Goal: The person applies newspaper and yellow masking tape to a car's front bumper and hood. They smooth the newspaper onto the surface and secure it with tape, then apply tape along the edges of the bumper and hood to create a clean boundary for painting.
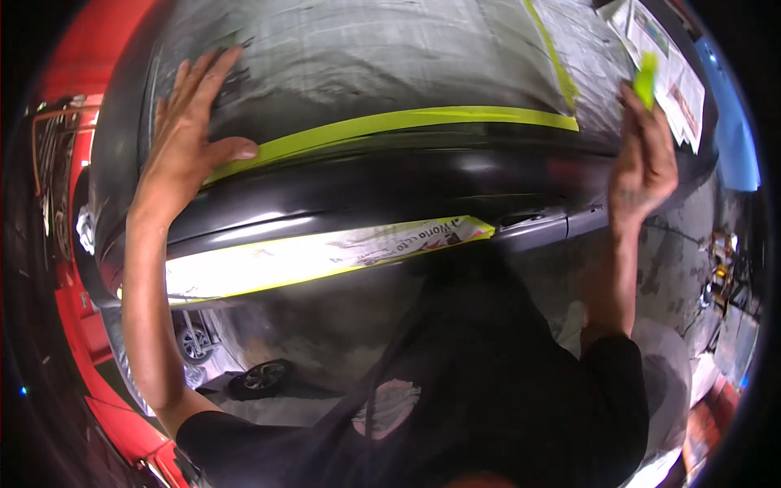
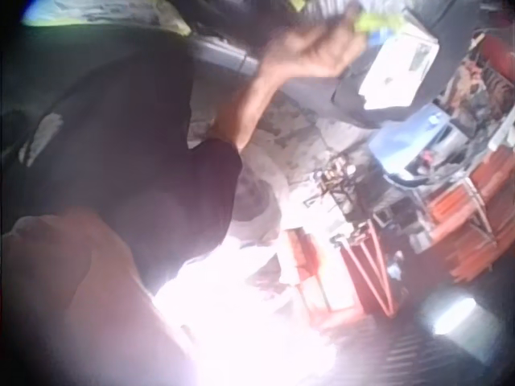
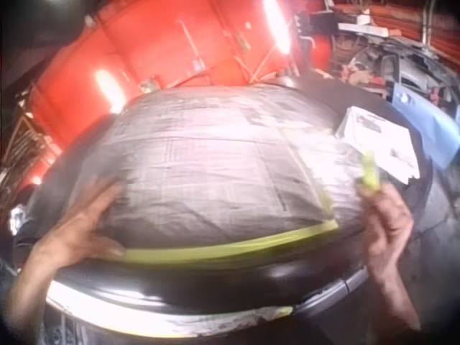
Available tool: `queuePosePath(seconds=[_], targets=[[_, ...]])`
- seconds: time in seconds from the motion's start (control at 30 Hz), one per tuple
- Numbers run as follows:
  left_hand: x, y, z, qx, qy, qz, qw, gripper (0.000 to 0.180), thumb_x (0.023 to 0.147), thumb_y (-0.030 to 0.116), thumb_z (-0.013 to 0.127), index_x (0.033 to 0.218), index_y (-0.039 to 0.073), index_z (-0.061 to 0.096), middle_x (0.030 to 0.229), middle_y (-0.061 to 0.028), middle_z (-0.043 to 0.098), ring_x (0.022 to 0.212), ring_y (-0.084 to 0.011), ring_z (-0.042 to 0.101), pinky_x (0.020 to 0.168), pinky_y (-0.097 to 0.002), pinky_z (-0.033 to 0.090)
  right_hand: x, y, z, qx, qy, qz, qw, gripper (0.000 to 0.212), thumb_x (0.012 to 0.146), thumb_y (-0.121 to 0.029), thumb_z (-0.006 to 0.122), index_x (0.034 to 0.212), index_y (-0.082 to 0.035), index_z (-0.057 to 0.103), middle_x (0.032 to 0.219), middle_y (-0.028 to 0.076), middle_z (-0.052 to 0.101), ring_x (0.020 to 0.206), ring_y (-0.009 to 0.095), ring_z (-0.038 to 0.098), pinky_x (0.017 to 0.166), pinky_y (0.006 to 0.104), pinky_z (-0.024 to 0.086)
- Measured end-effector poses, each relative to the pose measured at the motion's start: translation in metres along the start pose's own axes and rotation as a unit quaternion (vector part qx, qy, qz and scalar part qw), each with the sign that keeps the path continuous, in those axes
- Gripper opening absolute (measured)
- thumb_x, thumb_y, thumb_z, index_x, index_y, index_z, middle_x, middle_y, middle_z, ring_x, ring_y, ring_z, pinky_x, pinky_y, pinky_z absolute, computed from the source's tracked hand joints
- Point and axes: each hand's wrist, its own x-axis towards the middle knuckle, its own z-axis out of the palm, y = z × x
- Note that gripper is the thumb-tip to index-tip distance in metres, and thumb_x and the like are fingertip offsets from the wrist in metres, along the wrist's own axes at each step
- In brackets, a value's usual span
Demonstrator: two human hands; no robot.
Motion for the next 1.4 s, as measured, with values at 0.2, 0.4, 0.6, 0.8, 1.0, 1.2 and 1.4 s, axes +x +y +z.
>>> queuePosePath(seconds=[0.2, 0.4, 0.6, 0.8, 1.0, 1.2, 1.4], targets=[[0.062, 0.068, 0.018, 0.004, -0.054, 0.117, 0.992, 0.105, 0.071, 0.015, 0.085, 0.161, 0.026, 0.032, 0.168, -0.0143, 0.028, 0.158, -0.0384, 0.015, 0.127, -0.0584, 0.012, -0.067, 0.038, -0.097, -0.132, 0.020, 0.222, 0.966, 0.027, 0.096, 0.005, 0.060, 0.116, -0.003, 0.076, 0.108, 0.007, 0.074, 0.099, 0.013, 0.067, 0.093, 0.0272, 0.051], [0.096, 0.104, 0.050, -0.090, -0.092, 0.236, 0.963, 0.099, 0.077, 0.034, 0.084, 0.160, 0.022, 0.033, 0.168, -0.0185, 0.026, 0.157, -0.0411, 0.014, 0.124, -0.0645, 0.012, -0.130, 0.039, -0.128, -0.171, 0.017, 0.284, 0.943, 0.028, 0.097, 0.000, 0.060, 0.120, -0.005, 0.075, 0.109, 0.007, 0.074, 0.099, 0.014, 0.067, 0.091, 0.0284, 0.051], [0.098, 0.112, 0.054, -0.081, -0.098, 0.268, 0.955, 0.093, 0.078, 0.028, 0.082, 0.159, 0.018, 0.037, 0.167, -0.0145, 0.029, 0.157, -0.0377, 0.017, 0.126, -0.0593, 0.012, -0.148, 0.009, -0.146, -0.177, 0.022, 0.312, 0.933, 0.028, 0.098, -0.001, 0.060, 0.121, -0.006, 0.075, 0.107, 0.005, 0.073, 0.097, 0.011, 0.065, 0.089, 0.0244, 0.049], [0.074, 0.074, 0.049, -0.064, -0.070, 0.251, 0.963, 0.079, 0.086, 0.031, 0.076, 0.156, 0.017, 0.041, 0.167, -0.0133, 0.030, 0.158, -0.0364, 0.014, 0.126, -0.0609, 0.008, -0.158, -0.018, -0.146, -0.176, 0.020, 0.273, 0.945, 0.029, 0.097, 0.002, 0.059, 0.120, -0.005, 0.075, 0.108, 0.004, 0.073, 0.101, 0.012, 0.066, 0.091, 0.0254, 0.049], [0.059, 0.075, 0.062, -0.135, -0.029, 0.270, 0.953, 0.067, 0.092, 0.031, 0.071, 0.152, 0.015, 0.045, 0.166, -0.0131, 0.032, 0.158, -0.0369, 0.017, 0.125, -0.0622, 0.007, -0.117, -0.074, -0.084, -0.148, -0.050, 0.175, 0.972, 0.030, 0.092, 0.010, 0.060, 0.115, -0.003, 0.076, 0.108, 0.010, 0.073, 0.098, 0.018, 0.068, 0.089, 0.0286, 0.052], [0.063, 0.092, 0.061, -0.087, 0.010, 0.275, 0.958, 0.061, 0.094, 0.034, 0.070, 0.147, 0.013, 0.049, 0.155, -0.0115, 0.045, 0.149, -0.0329, 0.035, 0.123, -0.0613, 0.016, -0.086, -0.103, -0.036, -0.057, -0.151, 0.046, 0.986, 0.037, 0.082, 0.016, 0.061, 0.111, 0.001, 0.076, 0.103, 0.014, 0.072, 0.088, 0.025, 0.069, 0.082, 0.0310, 0.054], [0.048, 0.111, 0.062, -0.101, 0.115, 0.267, 0.951, 0.048, 0.093, 0.013, 0.070, 0.140, 0.008, 0.057, 0.141, -0.0151, 0.057, 0.133, -0.0336, 0.054, 0.113, -0.0508, 0.039, -0.060, -0.083, -0.029, 0.169, -0.220, 0.016, 0.961, 0.053, 0.074, 0.019, 0.056, 0.125, 0.006, 0.067, 0.100, 0.017, 0.071, 0.081, 0.025, 0.067, 0.074, 0.0351, 0.053]])
